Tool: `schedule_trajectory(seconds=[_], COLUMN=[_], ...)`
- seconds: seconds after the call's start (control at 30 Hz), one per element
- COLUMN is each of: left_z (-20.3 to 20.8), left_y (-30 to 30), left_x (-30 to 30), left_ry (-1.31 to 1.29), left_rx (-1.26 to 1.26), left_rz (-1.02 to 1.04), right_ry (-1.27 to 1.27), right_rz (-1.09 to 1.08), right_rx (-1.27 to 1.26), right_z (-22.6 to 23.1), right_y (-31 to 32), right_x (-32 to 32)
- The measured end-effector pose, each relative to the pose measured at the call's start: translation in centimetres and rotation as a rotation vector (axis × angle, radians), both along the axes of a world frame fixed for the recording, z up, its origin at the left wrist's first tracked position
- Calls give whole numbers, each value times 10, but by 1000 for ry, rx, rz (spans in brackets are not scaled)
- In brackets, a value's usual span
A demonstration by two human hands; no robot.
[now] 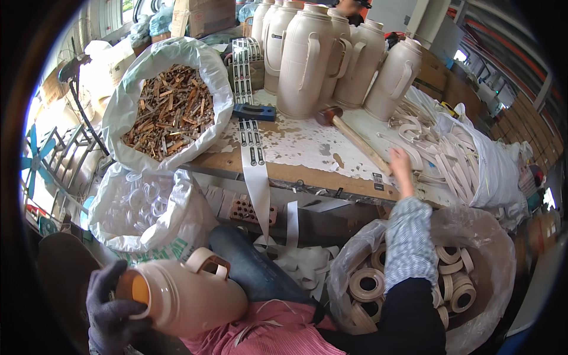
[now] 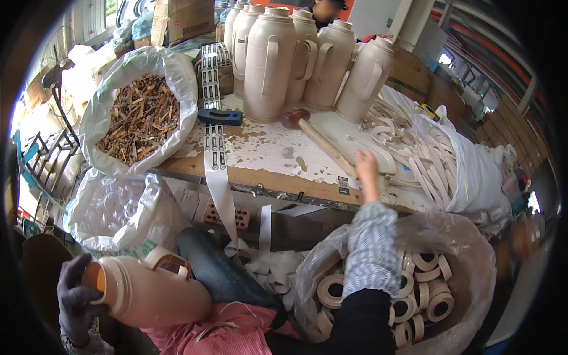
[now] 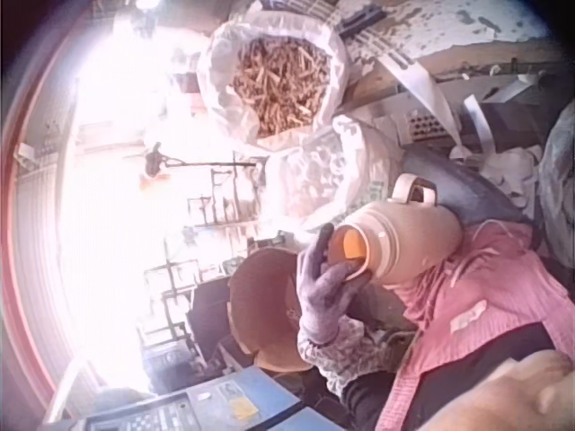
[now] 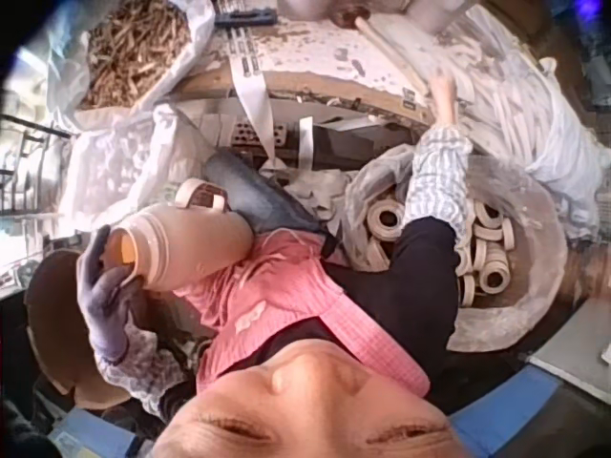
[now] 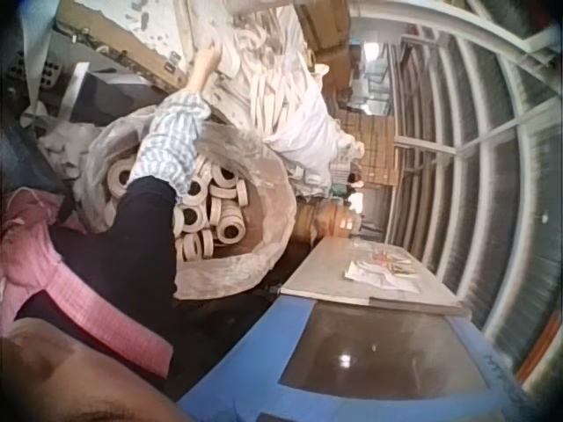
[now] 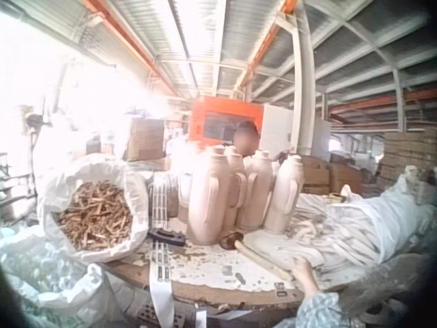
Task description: The person assembles beige thermos bottles by inserting a wooden stopper, screwing on the lid, and attaching a handle. The person repeats this process for multiple bottles, placing each completed unit on a nearby table.
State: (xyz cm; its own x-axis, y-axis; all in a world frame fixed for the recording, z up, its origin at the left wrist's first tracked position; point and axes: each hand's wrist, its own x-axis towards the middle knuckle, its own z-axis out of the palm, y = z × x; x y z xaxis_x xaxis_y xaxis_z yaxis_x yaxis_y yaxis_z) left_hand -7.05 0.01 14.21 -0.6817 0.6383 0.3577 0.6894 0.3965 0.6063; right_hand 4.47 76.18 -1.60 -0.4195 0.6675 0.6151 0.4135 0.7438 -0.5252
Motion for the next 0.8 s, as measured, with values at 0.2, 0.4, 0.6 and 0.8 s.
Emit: schedule_trajectory(seconds=[0.2, 0.4, 0.6, 0.8], left_z=[24, -17, -33, -48], left_y=[18, 53, 44, 11], left_x=[15, 55, 94, 97], left_ry=[800, 629, 604, 593], left_rx=[-244, -209, -213, -185], left_rz=[17, 28, 121, -49], right_ry=[244, 548, 363, 199], right_rz=[19, 776, 1260, 1456], right_rx=[-830, -807, -1444, -1433], right_z=[11, 77, 36, 21], right_y=[39, -242, -500, -551], right_x=[-5, -90, -101, -98])
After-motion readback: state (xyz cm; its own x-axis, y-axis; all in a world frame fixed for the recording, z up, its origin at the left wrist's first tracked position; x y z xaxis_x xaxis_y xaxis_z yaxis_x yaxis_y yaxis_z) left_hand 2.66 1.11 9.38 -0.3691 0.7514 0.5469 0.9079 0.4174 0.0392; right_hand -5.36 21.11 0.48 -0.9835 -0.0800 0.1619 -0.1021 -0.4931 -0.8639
